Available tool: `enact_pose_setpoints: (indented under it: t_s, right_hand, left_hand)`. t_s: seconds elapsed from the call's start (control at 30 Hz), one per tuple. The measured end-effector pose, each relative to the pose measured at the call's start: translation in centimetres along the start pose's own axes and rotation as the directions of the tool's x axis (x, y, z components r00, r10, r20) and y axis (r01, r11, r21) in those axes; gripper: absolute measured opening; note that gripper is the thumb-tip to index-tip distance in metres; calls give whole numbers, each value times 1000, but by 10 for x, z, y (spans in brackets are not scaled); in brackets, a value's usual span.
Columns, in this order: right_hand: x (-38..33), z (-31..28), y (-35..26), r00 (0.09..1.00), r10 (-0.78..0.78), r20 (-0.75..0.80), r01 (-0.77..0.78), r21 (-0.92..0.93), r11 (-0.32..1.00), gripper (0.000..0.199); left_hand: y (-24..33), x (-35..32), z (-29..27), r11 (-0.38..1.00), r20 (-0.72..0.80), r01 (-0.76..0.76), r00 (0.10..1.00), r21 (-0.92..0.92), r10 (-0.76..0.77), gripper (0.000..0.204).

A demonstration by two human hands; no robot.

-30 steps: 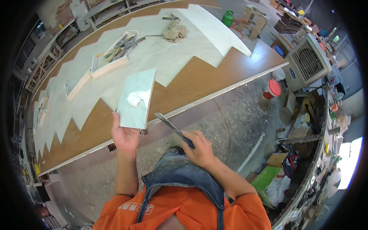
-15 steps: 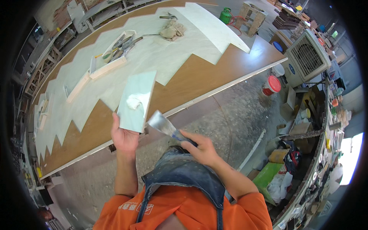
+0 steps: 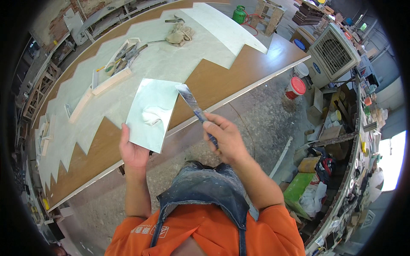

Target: The person retrieves a putty knife and a small white board, then scoops a white paste from a can onto the board. They spread the paste and apply it to the edges of a large wooden panel, smoothing the surface with the putty knife.

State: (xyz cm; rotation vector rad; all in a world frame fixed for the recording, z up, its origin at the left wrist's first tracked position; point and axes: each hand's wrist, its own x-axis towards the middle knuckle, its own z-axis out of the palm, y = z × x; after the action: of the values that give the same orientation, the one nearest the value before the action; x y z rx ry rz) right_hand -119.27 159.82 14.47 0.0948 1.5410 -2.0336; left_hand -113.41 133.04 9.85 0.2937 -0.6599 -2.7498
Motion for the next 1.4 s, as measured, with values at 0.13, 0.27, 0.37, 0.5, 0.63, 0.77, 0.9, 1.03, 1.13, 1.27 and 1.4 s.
enact_pose_setpoints:
  t_s: [0.13,0.27,0.37,0.5,0.63,0.77,0.9,1.03,1.13,1.27,1.4]
  right_hand:
    - [-18,-4,-7,988,108,109,-69,-314,947,43]
    - [-27,11,17,969,168,181,-99,-340,935,44]
    - [-20,15,11,984,105,141,-54,-326,944,47]
    - [6,-7,-43,983,111,146,-9,-565,825,43]
    - [42,-14,-97,926,101,364,286,-850,443,37]
    - [67,19,-124,697,95,711,717,-693,-72,32]
    - [39,89,-114,707,195,680,693,-610,-383,18]
    - [15,101,-93,603,235,762,728,-405,-553,11]
    - [15,86,-107,573,82,815,691,-427,-584,13]
    - [39,56,-91,550,-309,776,693,-631,-350,20]
    - [16,44,-56,950,117,290,121,-685,718,30]
  left_hand:
    - [-2,-8,-3,918,-53,-258,957,300,286,64]
    - [-20,-15,0,755,45,-467,862,461,506,65]
    - [-17,-27,-7,740,180,-488,869,462,460,61]
    - [9,-31,-8,827,176,-272,961,492,211,58]
    - [15,-17,-6,778,82,-10,995,628,-53,51]
    - [-5,-6,-6,696,9,128,982,707,-190,46]
    - [-21,-2,-17,697,-121,167,986,698,-115,43]
    - [-24,1,-1,813,-301,224,951,537,-64,39]
    - [-21,3,-20,943,-251,93,968,319,-10,43]
    - [-8,1,-30,994,-116,-62,991,90,72,51]
    - [-5,5,-20,933,-187,-310,921,184,343,53]
